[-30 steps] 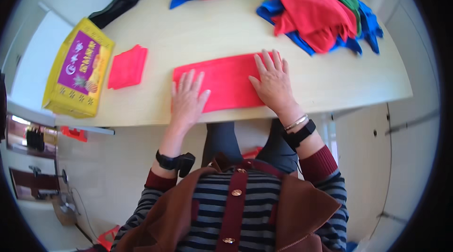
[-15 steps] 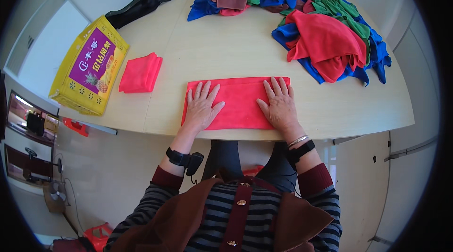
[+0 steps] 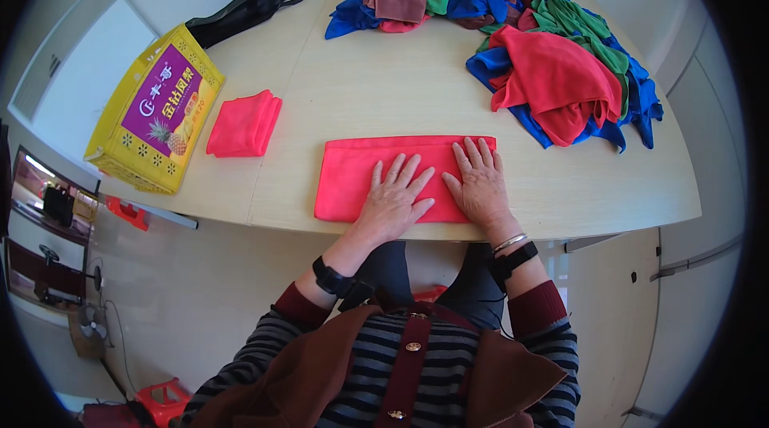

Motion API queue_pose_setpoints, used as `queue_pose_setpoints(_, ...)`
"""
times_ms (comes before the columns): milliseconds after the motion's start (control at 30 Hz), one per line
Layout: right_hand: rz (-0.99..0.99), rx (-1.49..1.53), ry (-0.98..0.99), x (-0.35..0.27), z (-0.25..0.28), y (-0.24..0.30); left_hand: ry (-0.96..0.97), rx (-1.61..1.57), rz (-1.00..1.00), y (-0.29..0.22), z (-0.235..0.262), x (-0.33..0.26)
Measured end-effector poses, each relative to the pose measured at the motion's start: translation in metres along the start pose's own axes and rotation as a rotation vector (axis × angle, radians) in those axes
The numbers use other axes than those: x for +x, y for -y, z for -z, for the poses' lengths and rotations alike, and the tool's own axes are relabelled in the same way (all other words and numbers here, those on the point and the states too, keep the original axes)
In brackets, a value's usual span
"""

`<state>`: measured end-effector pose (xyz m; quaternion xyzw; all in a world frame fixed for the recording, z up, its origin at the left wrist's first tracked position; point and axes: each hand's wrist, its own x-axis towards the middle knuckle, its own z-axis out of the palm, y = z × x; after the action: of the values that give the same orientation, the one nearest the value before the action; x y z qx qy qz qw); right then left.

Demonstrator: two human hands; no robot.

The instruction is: Folding various pieces of colored fabric and stacking them on a table.

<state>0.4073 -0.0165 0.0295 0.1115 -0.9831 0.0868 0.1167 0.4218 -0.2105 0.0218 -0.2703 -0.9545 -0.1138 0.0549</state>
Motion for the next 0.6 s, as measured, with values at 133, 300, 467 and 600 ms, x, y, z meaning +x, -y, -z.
queue_pose_setpoints(133,-0.007,-0.001,-0.004,0.0,0.002,0.0,-0.011,0.011,0.077,0.019,0.008,-0.018)
queue_pose_setpoints(300,-0.008,0.004,-0.002,0.0,0.0,-0.002,-0.032,0.052,0.19,0.045,0.02,-0.042)
queue_pose_setpoints(467,0.002,0.017,-0.01,0.0,-0.001,-0.002,-0.047,0.095,0.28,0.063,0.026,-0.065)
queue_pose_setpoints(600,0.011,0.004,-0.02,0.0,0.0,-0.001,-0.14,0.126,0.304,0.069,0.026,-0.079)
